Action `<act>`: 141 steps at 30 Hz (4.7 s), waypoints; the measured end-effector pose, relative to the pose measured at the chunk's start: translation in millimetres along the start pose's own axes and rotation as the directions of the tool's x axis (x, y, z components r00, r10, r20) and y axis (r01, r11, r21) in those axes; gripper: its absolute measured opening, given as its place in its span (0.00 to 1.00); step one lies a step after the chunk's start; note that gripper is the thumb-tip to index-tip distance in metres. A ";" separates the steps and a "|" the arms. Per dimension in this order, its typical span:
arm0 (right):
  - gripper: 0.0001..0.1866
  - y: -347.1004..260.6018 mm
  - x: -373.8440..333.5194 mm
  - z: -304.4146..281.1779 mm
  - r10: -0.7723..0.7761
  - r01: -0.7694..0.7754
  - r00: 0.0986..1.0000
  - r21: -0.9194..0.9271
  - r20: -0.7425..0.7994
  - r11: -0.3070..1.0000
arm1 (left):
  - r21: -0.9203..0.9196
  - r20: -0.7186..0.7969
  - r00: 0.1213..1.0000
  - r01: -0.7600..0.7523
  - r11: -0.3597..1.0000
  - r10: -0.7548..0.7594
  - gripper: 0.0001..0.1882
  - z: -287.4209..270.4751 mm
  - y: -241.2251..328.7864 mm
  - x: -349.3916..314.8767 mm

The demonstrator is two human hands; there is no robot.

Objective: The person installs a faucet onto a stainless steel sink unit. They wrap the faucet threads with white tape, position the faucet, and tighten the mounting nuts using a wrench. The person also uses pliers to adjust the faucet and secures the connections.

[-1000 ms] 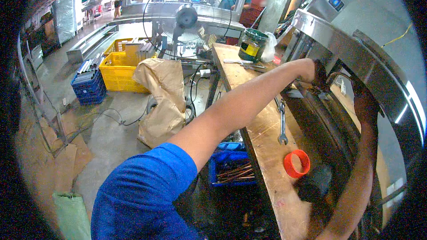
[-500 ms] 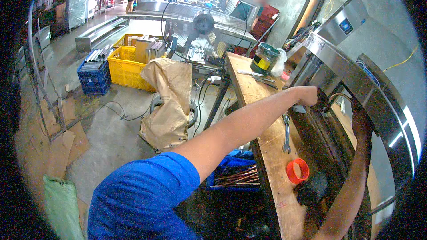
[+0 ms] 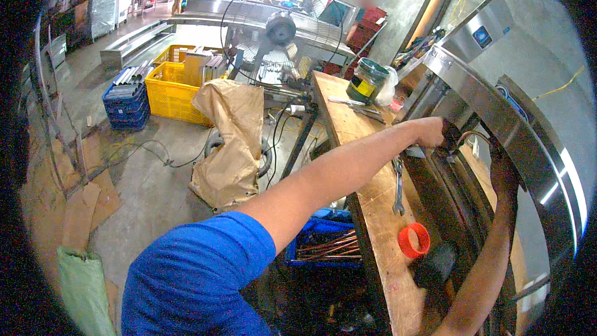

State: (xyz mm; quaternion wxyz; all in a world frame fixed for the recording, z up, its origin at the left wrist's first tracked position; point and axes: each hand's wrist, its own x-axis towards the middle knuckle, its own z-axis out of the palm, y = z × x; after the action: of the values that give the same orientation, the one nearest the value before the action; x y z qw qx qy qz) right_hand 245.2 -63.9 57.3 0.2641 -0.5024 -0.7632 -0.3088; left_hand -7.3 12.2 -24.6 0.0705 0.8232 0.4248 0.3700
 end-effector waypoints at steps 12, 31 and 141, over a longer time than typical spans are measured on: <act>0.25 -3.2 -1.1 -0.2 0.016 -0.009 0.999 0.144 -0.050 0.990 | 0.287 -0.043 0.841 -0.507 0.813 0.540 0.10 -9.6 5.8 -2.3; 0.17 -12.2 -4.1 -3.3 -0.083 0.105 0.983 0.130 -0.165 0.986 | 0.389 0.111 0.933 -0.358 0.849 0.343 0.12 4.1 -30.2 16.4; 0.28 -105.5 0.4 44.5 0.402 -0.467 0.872 0.231 0.278 0.854 | -0.751 -0.080 0.988 0.029 0.660 -0.134 0.34 13.1 3.5 -18.5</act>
State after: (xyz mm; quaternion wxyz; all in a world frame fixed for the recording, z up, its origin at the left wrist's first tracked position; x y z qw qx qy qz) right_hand 142.8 -63.0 6.0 0.3123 -0.6492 -0.6902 -0.0679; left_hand -3.0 -1.3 -42.6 0.3906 0.6763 0.2760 0.5603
